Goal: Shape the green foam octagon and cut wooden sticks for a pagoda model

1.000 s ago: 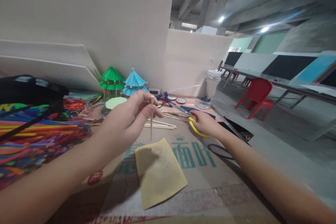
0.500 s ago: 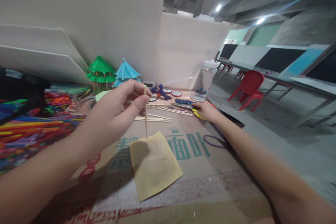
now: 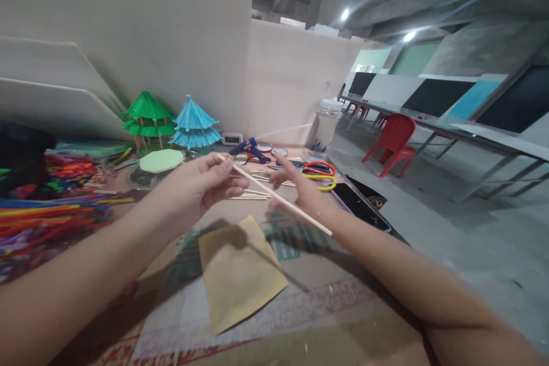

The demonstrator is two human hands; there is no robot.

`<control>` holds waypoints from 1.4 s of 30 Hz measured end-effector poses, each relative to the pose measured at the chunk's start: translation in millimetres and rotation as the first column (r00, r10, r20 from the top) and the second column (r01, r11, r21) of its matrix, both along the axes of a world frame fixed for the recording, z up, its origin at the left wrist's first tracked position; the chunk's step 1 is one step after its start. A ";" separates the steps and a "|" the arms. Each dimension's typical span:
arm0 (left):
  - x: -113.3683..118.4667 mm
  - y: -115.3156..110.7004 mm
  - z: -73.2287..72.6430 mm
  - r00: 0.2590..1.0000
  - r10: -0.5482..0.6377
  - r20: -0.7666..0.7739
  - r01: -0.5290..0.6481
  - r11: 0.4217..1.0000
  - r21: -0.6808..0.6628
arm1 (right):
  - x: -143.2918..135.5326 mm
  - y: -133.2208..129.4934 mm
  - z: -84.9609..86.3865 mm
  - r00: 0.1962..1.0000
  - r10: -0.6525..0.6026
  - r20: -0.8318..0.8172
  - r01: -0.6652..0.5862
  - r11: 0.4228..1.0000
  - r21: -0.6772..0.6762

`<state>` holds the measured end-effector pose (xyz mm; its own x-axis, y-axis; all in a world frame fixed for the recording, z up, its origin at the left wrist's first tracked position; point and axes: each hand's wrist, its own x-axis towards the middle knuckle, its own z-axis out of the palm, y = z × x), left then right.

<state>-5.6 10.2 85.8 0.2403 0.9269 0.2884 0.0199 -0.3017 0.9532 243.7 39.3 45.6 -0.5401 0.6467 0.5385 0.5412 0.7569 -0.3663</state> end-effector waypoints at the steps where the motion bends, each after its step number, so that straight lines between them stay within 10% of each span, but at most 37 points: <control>1: 4.5 0.2 -4.7 0.998 -0.042 0.038 0.045 0.996 -0.077 | -12.7 -14.6 1.0 0.990 0.121 -0.073 -0.120 0.993 0.018; 4: 14.9 -4.1 -15.3 0.979 -0.177 0.100 0.195 0.957 -0.213 | -33.5 -45.0 4.2 0.928 0.320 -0.190 -0.294 0.944 0.150; 8: 7.1 -14.8 -30.3 0.963 -0.117 -0.243 0.114 0.993 -0.028 | -26.1 -47.3 1.8 0.922 0.077 -0.379 -0.079 0.997 0.011; 14: -21.6 -37.8 -71.0 0.641 0.098 -0.761 0.233 0.920 0.315 | -23.1 -32.2 -25.2 0.969 0.003 -0.246 -0.076 0.955 -0.288; 27: -23.9 -40.2 -90.6 0.657 -0.014 -0.754 0.317 0.913 0.259 | -39.5 -58.2 -32.1 0.898 0.440 0.024 -0.423 0.874 -0.239; 42: -26.1 -39.1 -92.4 0.570 -0.002 -0.821 0.353 0.904 0.242 | -40.2 -44.3 -34.9 0.945 0.316 0.084 -0.298 0.939 -0.172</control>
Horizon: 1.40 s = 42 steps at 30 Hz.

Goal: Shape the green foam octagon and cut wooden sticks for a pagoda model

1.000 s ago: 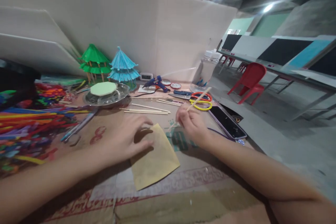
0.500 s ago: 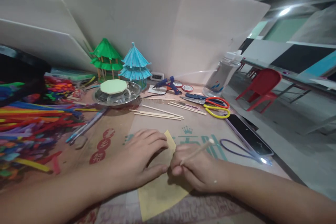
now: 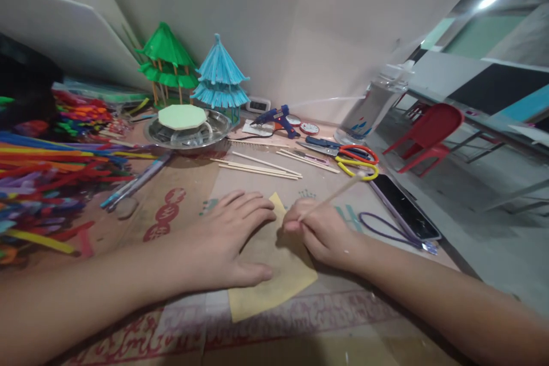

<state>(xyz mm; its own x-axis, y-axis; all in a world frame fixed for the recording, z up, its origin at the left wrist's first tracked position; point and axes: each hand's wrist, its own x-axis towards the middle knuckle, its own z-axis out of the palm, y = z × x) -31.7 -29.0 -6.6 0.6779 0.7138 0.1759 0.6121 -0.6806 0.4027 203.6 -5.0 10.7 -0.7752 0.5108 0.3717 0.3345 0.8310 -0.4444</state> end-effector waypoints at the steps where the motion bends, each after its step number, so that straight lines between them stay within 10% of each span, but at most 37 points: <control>1: -0.1 0.2 -1.1 1.000 -0.003 0.006 0.003 1.000 0.001 | -0.8 -1.3 0.4 0.999 0.039 -0.008 -0.039 0.999 -0.033; 17: -1.4 2.0 -4.9 1.000 -0.001 0.011 0.001 0.999 0.045 | -4.7 -2.5 1.2 0.994 0.099 0.045 -0.104 0.983 0.151; 42: -1.8 3.1 -5.5 1.000 0.006 -0.016 -0.005 0.999 0.050 | -1.6 -3.9 2.3 0.981 0.187 0.054 -0.191 0.978 0.085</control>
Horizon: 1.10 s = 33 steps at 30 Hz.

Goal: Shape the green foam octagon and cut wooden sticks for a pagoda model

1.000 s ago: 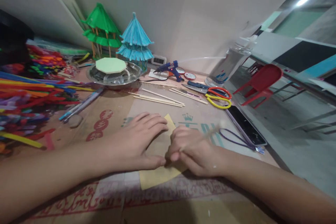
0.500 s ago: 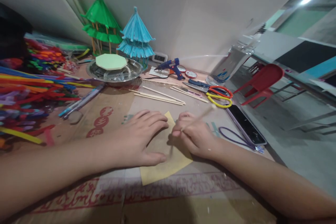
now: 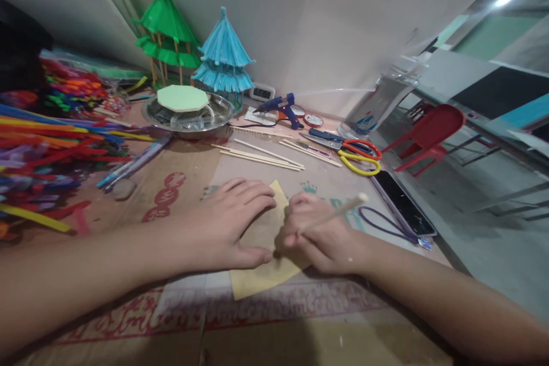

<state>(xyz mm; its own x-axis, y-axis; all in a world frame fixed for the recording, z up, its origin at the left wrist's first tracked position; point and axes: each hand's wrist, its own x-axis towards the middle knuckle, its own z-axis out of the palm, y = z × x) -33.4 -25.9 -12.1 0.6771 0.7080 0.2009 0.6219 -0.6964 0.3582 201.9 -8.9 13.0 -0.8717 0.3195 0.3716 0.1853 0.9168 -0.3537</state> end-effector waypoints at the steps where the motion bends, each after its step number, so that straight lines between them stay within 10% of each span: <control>1: -0.1 0.0 0.0 1.000 0.002 0.000 -0.002 1.000 -0.004 | 0.2 0.5 -0.3 0.999 -0.045 0.009 0.045 0.999 0.029; 29: -0.8 2.0 -0.2 1.000 -0.002 0.020 0.002 1.000 0.003 | 4.6 2.1 1.1 0.999 -0.039 0.027 0.036 0.991 0.127; 33: -0.3 1.6 1.8 1.000 0.023 0.005 -0.023 1.000 -0.020 | 6.1 11.4 -3.2 0.967 -0.239 -0.090 0.211 0.946 -0.247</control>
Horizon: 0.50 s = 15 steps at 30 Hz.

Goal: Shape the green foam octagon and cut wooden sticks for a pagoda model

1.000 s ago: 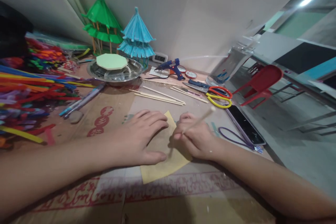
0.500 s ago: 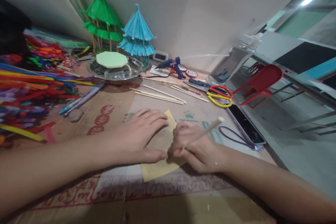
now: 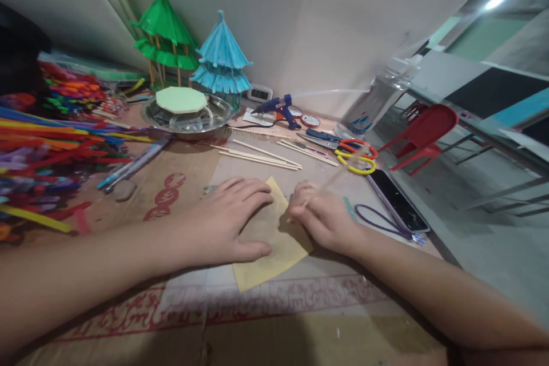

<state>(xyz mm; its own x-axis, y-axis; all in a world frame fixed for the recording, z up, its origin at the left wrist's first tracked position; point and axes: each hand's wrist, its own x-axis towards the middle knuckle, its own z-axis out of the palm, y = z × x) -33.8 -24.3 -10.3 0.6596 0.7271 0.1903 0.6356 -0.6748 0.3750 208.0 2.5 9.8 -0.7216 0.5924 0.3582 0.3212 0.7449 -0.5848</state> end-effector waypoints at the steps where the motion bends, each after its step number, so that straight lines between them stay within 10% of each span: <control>1: 0.2 -0.2 1.0 1.000 0.002 0.003 -0.002 1.000 -0.001 | -0.8 1.1 -0.4 0.992 -0.058 -0.112 0.034 0.977 -0.208; 4: 0.4 -0.4 4.0 1.000 -0.023 0.018 0.023 1.000 0.009 | -5.0 3.0 -0.2 0.911 -0.212 -0.354 -0.120 0.686 -0.718; 7: 0.3 0.8 5.1 0.998 -0.042 0.035 0.042 0.999 0.019 | -8.3 5.7 0.8 0.871 -0.256 -0.420 -0.265 0.474 -0.840; 15: -1.3 1.7 1.4 0.998 -0.037 0.043 0.037 0.999 0.003 | -6.7 14.3 -0.9 0.818 -0.382 -0.430 -0.265 0.413 -0.871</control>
